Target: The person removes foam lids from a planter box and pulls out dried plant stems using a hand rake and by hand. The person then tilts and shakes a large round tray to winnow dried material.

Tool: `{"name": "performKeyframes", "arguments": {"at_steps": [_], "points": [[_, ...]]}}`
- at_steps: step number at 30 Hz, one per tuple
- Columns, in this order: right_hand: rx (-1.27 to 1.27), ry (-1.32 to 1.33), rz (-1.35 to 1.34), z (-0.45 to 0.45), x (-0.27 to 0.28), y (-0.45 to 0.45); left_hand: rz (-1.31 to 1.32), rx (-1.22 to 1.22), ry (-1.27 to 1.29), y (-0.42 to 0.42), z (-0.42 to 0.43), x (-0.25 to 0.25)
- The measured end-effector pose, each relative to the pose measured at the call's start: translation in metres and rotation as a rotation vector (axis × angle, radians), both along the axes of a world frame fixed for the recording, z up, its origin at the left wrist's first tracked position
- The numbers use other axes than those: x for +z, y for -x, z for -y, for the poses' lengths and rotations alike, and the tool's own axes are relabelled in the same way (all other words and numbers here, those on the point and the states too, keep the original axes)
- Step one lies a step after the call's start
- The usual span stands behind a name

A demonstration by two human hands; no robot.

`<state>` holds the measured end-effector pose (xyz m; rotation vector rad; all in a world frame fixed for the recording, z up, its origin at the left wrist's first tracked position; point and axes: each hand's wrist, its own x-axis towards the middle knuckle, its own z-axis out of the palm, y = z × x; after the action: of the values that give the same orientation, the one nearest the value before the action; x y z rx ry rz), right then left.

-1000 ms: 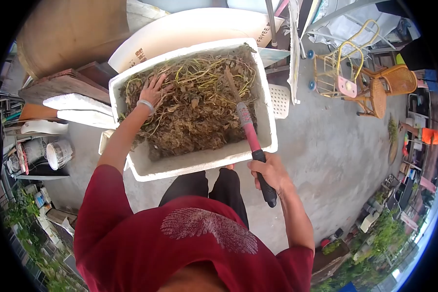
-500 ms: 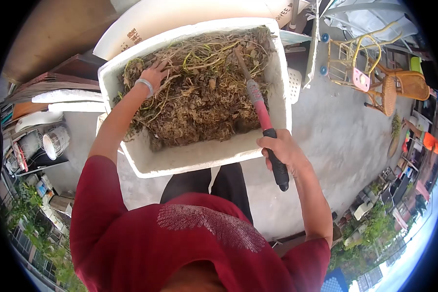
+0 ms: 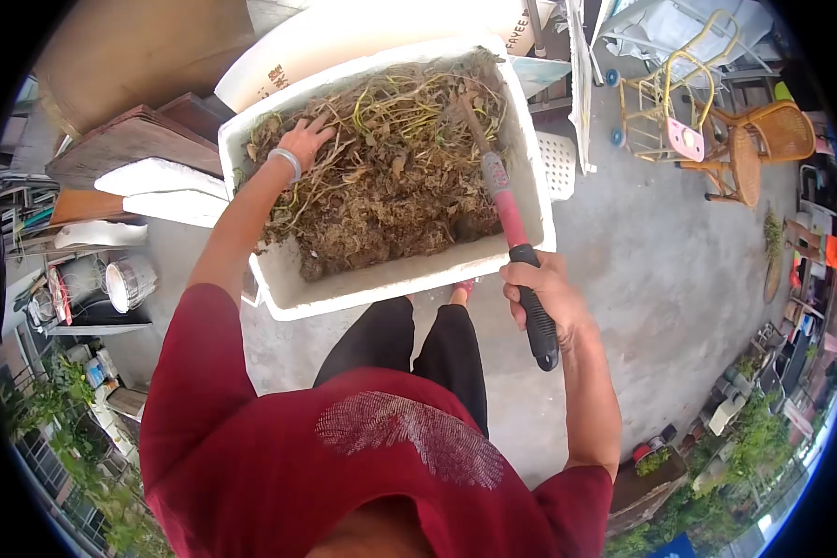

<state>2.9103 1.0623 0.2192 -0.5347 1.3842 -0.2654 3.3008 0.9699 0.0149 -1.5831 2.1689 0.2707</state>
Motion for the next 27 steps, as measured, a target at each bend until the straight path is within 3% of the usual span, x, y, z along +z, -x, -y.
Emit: {"name": "performKeyframes", "arguments": {"at_steps": [3,7,9,12,17,20,21,24,27], "points": [[-0.115,0.068,0.094,-0.014,0.020,0.013,0.105,0.012,0.021,0.003,-0.010,0.019],[-0.090,0.188,0.017,-0.030,0.042,0.027,0.299,0.004,-0.011,0.019,-0.025,0.036],[-0.108,0.131,0.029,-0.045,0.039,0.042,0.334,-0.006,0.050,0.010,-0.030,-0.001],[-0.176,-0.017,0.102,-0.072,0.024,0.056,0.299,0.166,-0.109,0.051,-0.038,0.048],[-0.287,-0.222,0.153,-0.107,-0.029,0.051,0.508,0.168,0.175,0.049,-0.041,-0.027],[-0.321,-0.275,0.166,-0.113,-0.051,0.048,0.524,0.141,0.156,0.045,-0.033,-0.036],[-0.323,-0.286,0.170,-0.112,-0.056,0.048,0.431,0.118,0.283,0.038,-0.031,-0.047],[-0.340,-0.318,0.247,-0.102,-0.072,0.044,0.335,0.171,0.217,0.032,-0.024,-0.065],[-0.445,-0.390,0.396,-0.088,-0.087,0.035,0.409,0.112,0.155,0.036,-0.022,-0.056]]}}
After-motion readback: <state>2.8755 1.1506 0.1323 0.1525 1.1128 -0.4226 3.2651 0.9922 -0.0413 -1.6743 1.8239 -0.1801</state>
